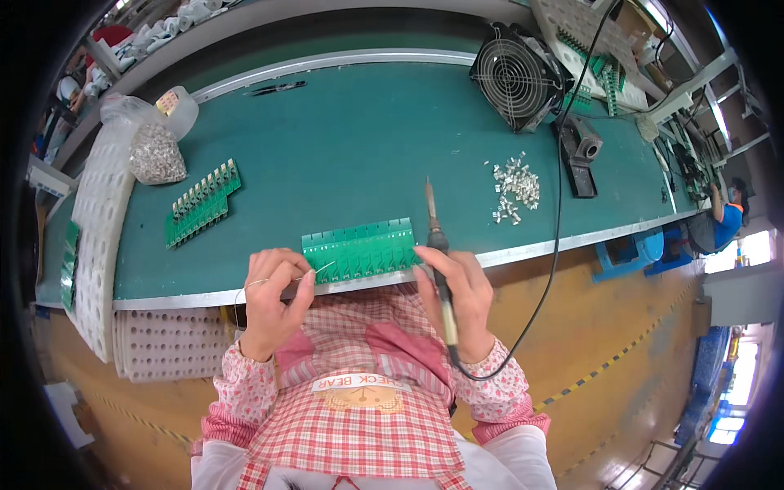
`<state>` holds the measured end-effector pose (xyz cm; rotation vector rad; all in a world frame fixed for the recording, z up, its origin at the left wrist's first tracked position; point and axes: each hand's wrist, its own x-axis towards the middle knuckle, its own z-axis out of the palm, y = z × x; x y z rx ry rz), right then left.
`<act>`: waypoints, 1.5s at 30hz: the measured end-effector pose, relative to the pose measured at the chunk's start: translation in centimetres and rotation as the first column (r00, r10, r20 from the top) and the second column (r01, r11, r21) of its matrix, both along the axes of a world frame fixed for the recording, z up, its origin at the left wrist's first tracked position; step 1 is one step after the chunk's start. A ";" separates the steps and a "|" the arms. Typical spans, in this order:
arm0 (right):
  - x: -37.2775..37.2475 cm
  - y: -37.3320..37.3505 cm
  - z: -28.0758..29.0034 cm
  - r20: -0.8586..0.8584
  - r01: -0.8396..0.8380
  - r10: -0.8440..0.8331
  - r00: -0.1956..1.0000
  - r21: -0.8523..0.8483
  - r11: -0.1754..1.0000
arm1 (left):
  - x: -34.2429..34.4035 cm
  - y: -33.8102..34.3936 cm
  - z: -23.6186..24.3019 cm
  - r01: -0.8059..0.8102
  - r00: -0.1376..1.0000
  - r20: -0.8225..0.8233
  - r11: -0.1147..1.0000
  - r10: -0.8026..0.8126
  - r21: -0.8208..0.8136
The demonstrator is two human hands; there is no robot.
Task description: The person places electronic components onto a printed circuit board by hand. The person then solders the component pins to the board using a soldering iron and solder wire.
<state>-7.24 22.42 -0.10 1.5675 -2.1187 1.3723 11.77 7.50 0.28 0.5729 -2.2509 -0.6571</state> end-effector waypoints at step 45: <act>3.0 2.4 -0.8 0.671 -0.267 0.308 0.674 -0.167 0.949 | -0.8 -0.3 -1.4 0.151 0.988 -0.019 0.988 -0.151 -0.021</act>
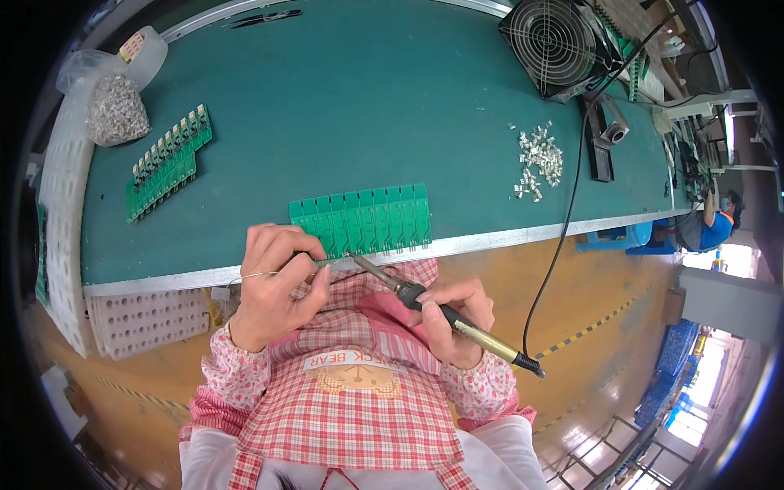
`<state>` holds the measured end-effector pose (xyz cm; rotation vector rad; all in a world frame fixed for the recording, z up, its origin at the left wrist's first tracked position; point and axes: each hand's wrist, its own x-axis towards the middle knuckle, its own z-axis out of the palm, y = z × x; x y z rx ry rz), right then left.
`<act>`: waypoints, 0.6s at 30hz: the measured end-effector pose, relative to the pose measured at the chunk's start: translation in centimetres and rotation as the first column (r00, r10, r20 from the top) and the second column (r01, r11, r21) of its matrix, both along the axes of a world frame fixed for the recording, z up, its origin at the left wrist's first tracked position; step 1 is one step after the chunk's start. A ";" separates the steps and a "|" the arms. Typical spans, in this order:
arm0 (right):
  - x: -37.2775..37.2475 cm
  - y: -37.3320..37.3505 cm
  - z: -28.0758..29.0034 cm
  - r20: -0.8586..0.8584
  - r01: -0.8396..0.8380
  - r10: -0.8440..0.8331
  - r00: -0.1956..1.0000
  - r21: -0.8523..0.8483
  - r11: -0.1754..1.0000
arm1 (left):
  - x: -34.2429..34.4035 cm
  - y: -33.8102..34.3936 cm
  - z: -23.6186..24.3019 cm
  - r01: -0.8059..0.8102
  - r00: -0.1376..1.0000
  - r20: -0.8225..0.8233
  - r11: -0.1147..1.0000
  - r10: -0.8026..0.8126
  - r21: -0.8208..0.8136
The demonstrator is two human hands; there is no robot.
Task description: The person places electronic components onto a printed circuit board by hand. The person then solders the component pins to the board using a soldering iron and solder wire.
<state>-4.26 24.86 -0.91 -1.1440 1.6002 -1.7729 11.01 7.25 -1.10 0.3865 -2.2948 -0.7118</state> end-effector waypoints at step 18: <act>-0.2 -0.5 -0.1 -0.146 -0.020 0.008 0.989 -0.080 0.997 | 0.1 -0.1 0.5 0.010 0.999 0.046 1.000 -0.010 0.009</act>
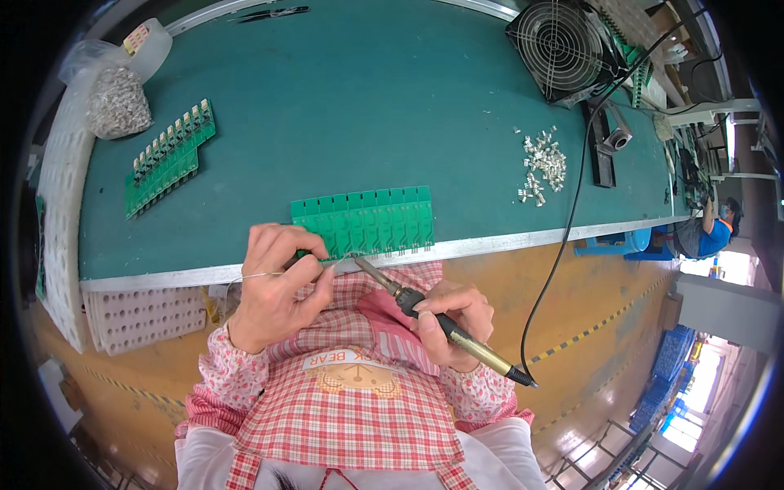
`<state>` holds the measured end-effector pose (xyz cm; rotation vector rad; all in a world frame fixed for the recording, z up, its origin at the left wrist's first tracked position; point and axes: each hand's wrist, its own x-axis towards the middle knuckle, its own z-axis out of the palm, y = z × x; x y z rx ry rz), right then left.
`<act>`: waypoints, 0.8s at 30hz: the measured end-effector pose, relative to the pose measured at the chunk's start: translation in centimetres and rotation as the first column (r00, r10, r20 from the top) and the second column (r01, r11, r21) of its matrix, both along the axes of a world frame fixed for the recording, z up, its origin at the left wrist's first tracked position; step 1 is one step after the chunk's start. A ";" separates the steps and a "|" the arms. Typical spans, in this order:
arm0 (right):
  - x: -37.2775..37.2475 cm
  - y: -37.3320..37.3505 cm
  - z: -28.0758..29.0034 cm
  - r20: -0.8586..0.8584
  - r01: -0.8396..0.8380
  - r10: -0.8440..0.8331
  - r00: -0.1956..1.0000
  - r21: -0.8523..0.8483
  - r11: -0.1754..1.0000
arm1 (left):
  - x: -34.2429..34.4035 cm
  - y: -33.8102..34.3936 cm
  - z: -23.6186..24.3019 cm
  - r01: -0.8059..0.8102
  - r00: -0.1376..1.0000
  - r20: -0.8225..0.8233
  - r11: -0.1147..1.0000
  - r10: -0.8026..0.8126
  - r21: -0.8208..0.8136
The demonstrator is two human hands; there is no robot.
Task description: The person places electronic components onto a printed circuit board by hand. The person then solders the component pins to the board using a soldering iron and solder wire.
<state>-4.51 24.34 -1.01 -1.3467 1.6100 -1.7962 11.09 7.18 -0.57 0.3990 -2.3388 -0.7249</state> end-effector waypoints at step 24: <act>0.1 -0.9 0.2 0.096 -0.053 0.047 0.994 0.059 0.997 | 0.9 -0.3 -0.3 -0.027 1.000 -0.007 0.999 0.027 0.020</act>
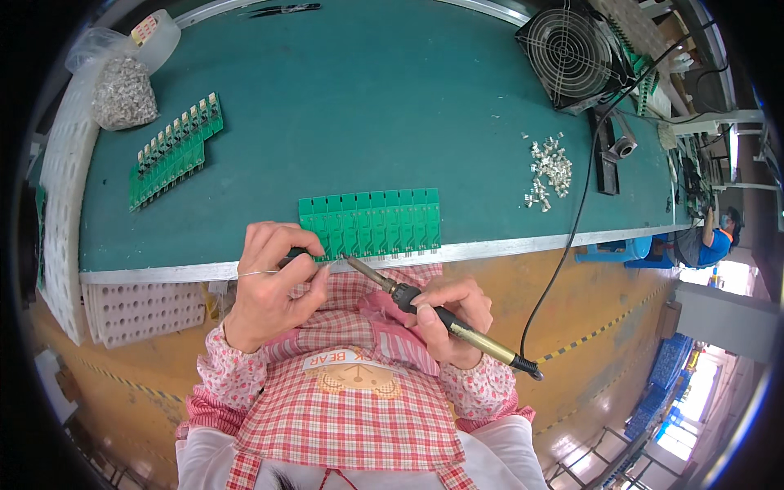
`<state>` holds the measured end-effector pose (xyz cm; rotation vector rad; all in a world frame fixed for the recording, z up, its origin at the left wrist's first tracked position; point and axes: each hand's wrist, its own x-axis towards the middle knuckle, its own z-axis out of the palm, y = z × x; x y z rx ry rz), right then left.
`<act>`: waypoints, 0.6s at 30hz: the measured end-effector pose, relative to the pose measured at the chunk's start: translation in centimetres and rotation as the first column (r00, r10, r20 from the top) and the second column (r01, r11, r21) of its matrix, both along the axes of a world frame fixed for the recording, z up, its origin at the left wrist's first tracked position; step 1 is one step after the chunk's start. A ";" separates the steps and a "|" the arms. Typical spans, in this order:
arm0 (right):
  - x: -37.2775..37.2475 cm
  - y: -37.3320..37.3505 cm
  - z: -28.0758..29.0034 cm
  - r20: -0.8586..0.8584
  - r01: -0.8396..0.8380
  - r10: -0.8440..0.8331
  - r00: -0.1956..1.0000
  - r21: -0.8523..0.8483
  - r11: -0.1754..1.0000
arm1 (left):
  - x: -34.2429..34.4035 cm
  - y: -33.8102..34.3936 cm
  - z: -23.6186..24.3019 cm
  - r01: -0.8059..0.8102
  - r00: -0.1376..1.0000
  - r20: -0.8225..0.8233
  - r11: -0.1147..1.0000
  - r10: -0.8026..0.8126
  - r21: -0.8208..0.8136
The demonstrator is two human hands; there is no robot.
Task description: The person places electronic components onto a printed circuit board by hand. The person then solders the component pins to the board using a soldering iron and solder wire.
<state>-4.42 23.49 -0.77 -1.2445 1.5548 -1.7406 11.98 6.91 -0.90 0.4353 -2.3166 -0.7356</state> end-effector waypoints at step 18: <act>0.1 0.4 -0.2 -0.078 -0.033 0.032 0.996 -0.008 0.999 | 0.2 0.1 0.3 0.006 1.000 0.015 1.000 -0.006 0.026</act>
